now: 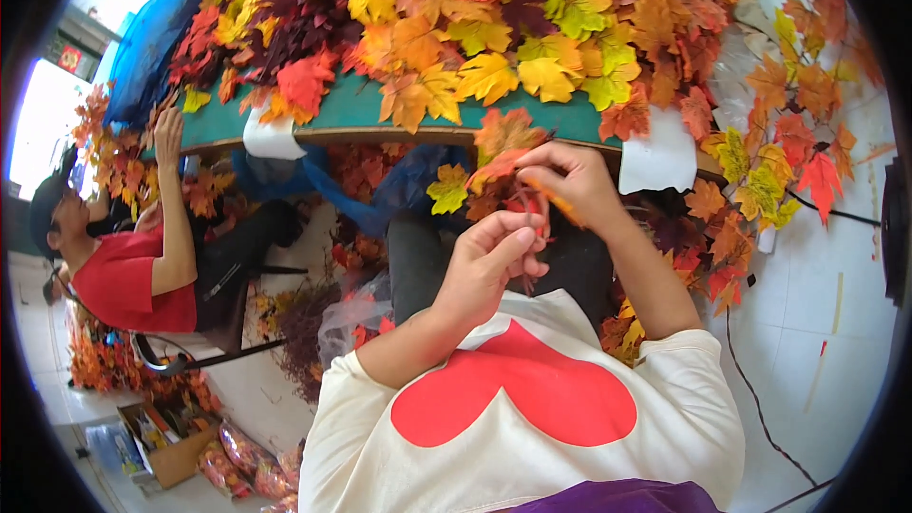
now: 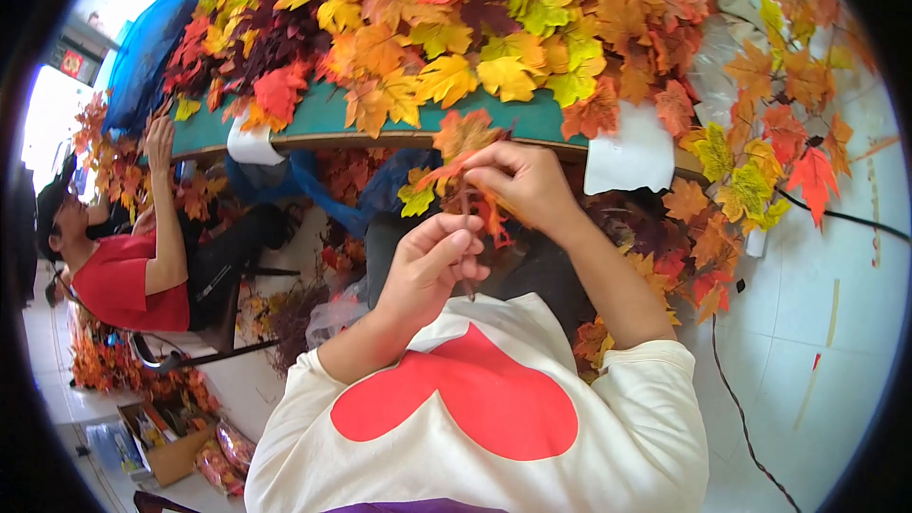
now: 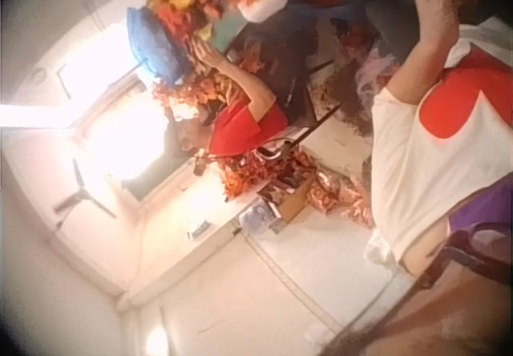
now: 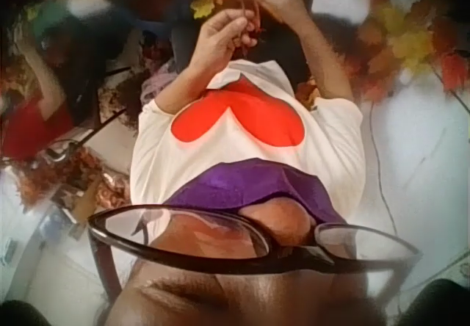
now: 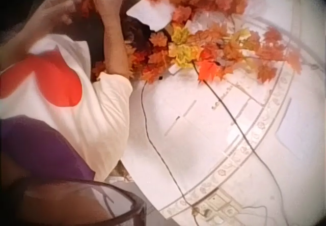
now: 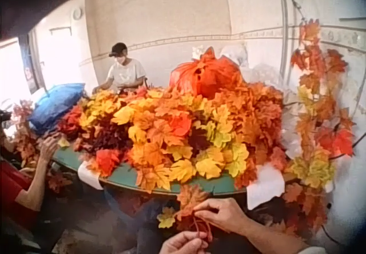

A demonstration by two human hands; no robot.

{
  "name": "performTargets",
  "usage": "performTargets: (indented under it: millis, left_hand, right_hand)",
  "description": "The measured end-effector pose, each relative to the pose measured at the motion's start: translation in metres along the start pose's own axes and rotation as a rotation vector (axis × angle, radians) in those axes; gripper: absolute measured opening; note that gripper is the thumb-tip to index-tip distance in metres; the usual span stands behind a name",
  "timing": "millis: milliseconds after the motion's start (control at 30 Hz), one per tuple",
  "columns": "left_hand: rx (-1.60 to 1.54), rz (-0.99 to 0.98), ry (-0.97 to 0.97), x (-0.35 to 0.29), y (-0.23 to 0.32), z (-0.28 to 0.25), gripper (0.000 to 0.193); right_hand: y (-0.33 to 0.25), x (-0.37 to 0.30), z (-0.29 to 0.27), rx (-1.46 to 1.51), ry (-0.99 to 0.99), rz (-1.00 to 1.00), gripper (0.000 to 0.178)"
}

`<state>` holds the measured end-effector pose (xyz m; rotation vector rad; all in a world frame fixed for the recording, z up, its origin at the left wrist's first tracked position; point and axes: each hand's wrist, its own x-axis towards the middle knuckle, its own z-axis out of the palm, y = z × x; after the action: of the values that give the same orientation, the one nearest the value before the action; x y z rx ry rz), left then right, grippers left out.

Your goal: The person attaches artificial maple leaves to a wire or stem by hand to create decorative garlands.

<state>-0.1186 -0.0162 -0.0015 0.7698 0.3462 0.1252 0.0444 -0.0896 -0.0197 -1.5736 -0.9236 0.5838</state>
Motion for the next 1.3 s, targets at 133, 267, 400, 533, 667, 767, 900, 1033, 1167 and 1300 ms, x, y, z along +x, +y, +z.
performTargets:
  millis: [133,267,400,533,667,767,900,1033,1167,1300]
  left_hand:
    - [-0.158,0.086,0.037,0.008,0.002,0.004,0.014]
    - [-0.221,0.131,0.213,0.028,0.0,-0.001,0.013]
    - [-0.201,0.184,0.226,0.036,0.002,-0.007,0.011]
    - [-0.152,0.239,0.189,0.04,0.003,-0.001,0.008]
    - [-0.125,0.212,0.17,0.045,-0.002,0.003,0.006]
    - [-0.139,0.227,0.143,0.043,-0.006,-0.001,0.006]
    - [-0.128,0.213,0.147,0.042,-0.005,0.001,0.006]
    - [-0.127,0.196,0.138,0.041,-0.006,0.002,0.006]
    - [-0.136,0.186,0.138,0.041,-0.009,-0.002,0.007]
    - [-0.142,0.144,0.142,0.04,-0.011,-0.002,0.008]
  right_hand:
    - [0.01,0.004,0.005,-0.614,-0.072,-0.682,0.017]
    - [0.019,0.005,-0.001,-0.626,-0.012,-0.653,0.02]
    - [0.01,-0.007,-0.054,-0.514,0.476,-0.429,0.021]
    - [0.011,-0.012,-0.145,-0.808,0.882,-0.318,0.017]
    - [-0.006,-0.001,-0.156,-0.612,0.798,-0.105,0.015]
    - [-0.002,0.008,-0.139,-0.68,0.687,-0.181,0.014]
    - [0.02,0.026,-0.126,-0.741,0.671,-0.194,0.019]
    - [0.039,0.032,-0.129,-0.858,0.612,-0.006,0.02]
    - [0.034,0.018,-0.123,-0.838,0.458,-0.031,0.031]
    - [0.034,0.009,-0.116,-0.822,0.363,0.047,0.036]
